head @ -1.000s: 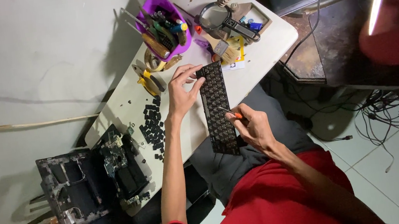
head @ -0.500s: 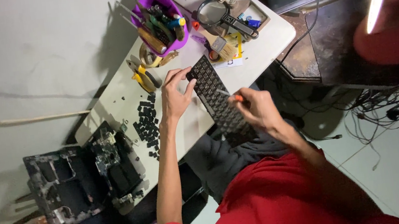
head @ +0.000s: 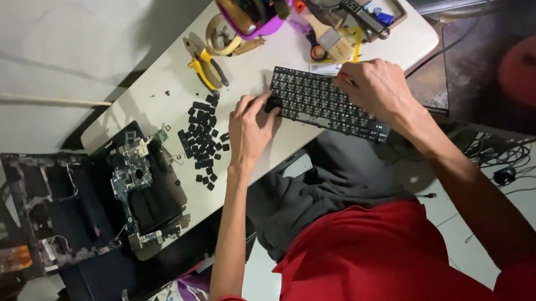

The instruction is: Repairing a laptop keyboard by manually attaching small plastic key components to the keyboard frame using hands and a small probe.

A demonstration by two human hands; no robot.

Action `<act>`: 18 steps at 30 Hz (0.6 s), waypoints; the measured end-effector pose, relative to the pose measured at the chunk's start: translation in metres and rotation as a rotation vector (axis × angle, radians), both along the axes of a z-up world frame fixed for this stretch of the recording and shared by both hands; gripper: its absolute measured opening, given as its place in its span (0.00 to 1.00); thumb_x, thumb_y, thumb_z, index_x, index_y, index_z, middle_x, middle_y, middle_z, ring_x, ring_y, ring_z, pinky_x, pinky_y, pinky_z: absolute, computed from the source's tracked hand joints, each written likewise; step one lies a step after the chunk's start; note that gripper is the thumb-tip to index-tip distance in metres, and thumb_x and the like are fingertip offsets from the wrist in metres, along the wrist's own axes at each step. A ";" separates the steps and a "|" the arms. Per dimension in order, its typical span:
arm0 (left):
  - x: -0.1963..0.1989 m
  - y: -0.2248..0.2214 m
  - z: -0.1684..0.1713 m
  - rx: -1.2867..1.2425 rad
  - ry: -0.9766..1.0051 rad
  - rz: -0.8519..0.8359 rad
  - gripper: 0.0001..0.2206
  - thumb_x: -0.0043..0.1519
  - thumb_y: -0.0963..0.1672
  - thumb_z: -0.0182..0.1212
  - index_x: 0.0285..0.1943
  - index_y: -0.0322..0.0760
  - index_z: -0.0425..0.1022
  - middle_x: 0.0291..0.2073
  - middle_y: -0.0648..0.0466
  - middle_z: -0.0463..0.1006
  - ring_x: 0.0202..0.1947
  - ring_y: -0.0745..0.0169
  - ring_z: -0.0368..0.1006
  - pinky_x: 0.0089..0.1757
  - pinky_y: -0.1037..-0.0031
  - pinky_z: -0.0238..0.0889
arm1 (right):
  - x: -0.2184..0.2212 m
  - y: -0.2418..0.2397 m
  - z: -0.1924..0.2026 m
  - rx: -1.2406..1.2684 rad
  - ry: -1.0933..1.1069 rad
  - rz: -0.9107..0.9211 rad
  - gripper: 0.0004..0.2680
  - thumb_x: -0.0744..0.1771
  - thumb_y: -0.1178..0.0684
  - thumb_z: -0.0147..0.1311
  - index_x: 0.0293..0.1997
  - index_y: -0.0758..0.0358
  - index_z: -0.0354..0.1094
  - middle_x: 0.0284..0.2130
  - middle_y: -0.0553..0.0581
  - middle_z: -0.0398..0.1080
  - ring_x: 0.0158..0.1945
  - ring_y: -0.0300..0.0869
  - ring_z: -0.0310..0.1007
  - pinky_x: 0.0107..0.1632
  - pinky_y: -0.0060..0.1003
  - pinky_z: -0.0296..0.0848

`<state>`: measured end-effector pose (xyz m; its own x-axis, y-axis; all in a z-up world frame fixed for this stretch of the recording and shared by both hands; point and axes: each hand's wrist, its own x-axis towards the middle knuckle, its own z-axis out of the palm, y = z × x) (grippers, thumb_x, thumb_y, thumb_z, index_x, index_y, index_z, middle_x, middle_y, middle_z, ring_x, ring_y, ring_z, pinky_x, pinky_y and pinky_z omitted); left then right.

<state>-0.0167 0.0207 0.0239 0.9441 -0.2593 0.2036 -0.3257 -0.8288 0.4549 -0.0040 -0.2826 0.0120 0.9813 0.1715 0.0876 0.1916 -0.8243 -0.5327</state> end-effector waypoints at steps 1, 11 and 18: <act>0.001 0.003 -0.003 -0.006 -0.001 0.004 0.16 0.63 0.49 0.67 0.60 0.50 0.77 0.44 0.60 0.74 0.46 0.54 0.77 0.48 0.59 0.68 | -0.005 0.005 0.004 -0.006 -0.001 0.004 0.07 0.69 0.46 0.56 0.40 0.54 0.75 0.21 0.55 0.73 0.29 0.60 0.78 0.37 0.53 0.76; -0.022 -0.012 0.042 -0.384 -0.053 -0.091 0.11 0.64 0.47 0.67 0.53 0.44 0.81 0.44 0.57 0.76 0.43 0.55 0.79 0.48 0.65 0.70 | -0.062 0.052 0.034 0.144 -0.058 0.030 0.11 0.69 0.47 0.56 0.55 0.58 0.70 0.35 0.57 0.73 0.31 0.56 0.77 0.34 0.51 0.74; -0.030 -0.021 0.067 -0.555 -0.028 -0.124 0.09 0.64 0.47 0.67 0.52 0.46 0.83 0.42 0.59 0.79 0.41 0.63 0.80 0.48 0.70 0.71 | -0.078 0.074 0.055 0.244 -0.035 -0.020 0.12 0.70 0.43 0.55 0.54 0.57 0.69 0.35 0.56 0.70 0.34 0.60 0.77 0.36 0.52 0.75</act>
